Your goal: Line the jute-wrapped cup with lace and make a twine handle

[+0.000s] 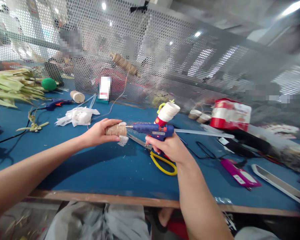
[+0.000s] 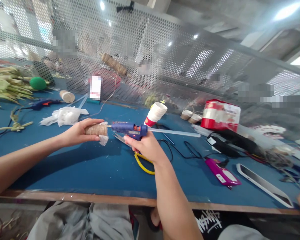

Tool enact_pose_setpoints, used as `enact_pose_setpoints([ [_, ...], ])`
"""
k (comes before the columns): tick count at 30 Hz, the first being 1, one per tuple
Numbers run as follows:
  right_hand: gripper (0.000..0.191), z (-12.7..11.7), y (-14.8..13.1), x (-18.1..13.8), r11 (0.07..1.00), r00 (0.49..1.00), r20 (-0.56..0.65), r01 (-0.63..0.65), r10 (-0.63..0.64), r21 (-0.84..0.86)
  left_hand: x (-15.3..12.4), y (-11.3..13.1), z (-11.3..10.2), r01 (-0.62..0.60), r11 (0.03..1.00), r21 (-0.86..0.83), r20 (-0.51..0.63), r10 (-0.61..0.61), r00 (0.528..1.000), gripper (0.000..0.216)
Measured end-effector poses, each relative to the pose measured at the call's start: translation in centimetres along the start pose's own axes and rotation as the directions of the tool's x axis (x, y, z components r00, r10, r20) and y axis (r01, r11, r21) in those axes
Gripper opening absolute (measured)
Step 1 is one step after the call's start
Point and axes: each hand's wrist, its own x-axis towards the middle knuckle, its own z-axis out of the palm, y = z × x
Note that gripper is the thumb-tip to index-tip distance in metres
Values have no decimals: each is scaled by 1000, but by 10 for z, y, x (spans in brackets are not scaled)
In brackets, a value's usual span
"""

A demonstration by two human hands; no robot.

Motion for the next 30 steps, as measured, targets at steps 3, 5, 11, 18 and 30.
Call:
enact_pose_setpoints([
  [3, 24, -1, 0, -1, 996, 1000, -7, 3, -4, -92, 0, -1, 0, -11, 999, 38, 2, 11, 1000, 60],
  [5, 25, -1, 0, -1, 993, 1000, -6, -11, 10, -116, 0, -1, 0, -13, 998, 62, 6, 13, 1000, 60],
  [11, 28, 0, 0, -1, 990, 999, 6, -30, 32, -139, 0, 0, 0, -27, 995, 94, 13, 26, 1000, 60],
  [18, 28, 0, 1, -1, 989, 999, 0, -50, 50, -137, 0, 1, 0, -22, 994, 105, 13, 21, 1000, 60],
  [30, 24, 1, 2, 0, 1000, 1000, 5, -6, 6, -26, -1, 4, -1, -19, 996, 90, 15, 18, 1000, 60],
])
